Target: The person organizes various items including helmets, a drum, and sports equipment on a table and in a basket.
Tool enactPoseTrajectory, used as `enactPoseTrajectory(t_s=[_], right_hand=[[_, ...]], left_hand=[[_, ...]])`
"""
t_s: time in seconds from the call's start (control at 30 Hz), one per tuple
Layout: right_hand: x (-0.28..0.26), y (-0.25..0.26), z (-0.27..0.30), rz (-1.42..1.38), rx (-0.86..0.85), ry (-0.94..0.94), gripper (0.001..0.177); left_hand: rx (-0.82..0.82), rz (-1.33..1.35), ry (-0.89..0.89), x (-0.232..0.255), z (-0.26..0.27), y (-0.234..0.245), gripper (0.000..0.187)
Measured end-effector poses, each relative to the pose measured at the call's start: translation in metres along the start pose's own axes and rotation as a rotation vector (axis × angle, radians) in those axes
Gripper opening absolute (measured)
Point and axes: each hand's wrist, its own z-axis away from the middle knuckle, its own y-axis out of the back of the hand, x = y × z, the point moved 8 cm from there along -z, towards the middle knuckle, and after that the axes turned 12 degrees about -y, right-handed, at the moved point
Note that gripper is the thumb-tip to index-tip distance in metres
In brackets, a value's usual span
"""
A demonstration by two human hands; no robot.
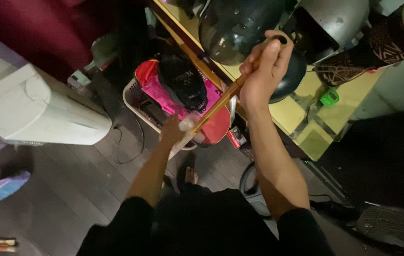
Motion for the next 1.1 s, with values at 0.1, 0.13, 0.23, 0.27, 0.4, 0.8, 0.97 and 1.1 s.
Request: enactPoseTrajectory(t_s=[0.1,0.13,0.23,0.27,0.4,0.8,0.97,1.1], right_hand=[[0.007,-0.001,-0.019,-0.002,0.043,-0.045,0.036],[0.010,-0.002,-0.026,0.010,0.061,-0.049,0.036],[0.011,-0.011,-0.041,0.038,0.042,-0.023,0.039],[0.009,-0.013,-0.043,0.048,0.019,-0.001,0.041],[0.029,0.007,-0.039,0.054,-0.162,-0.004,0.047],[0.250,0.006,0.080,0.376,-0.316,-0.487,0.053],[0.167,0.006,0.067,0.818,-0.273,0.156,0.039],[0.267,0.079,0.107,0.984,-0.302,-0.327,0.035]], left_hand=[[0.152,0.039,-0.266,0.070,-0.005,0.019,0.081],[0.148,0.026,-0.305,0.085,-0.011,0.017,0.079],[0.109,0.076,-0.359,0.094,-0.021,0.018,0.064],[0.097,0.155,-0.343,0.092,-0.025,0.025,0.054],[0.113,0.083,-0.322,0.120,-0.037,0.080,0.044],[0.791,0.308,-0.754,0.270,-0.013,0.305,0.045],[0.776,0.587,-0.649,0.238,-0.003,0.317,0.035],[0.662,0.863,-0.538,0.170,-0.005,0.269,0.027]])
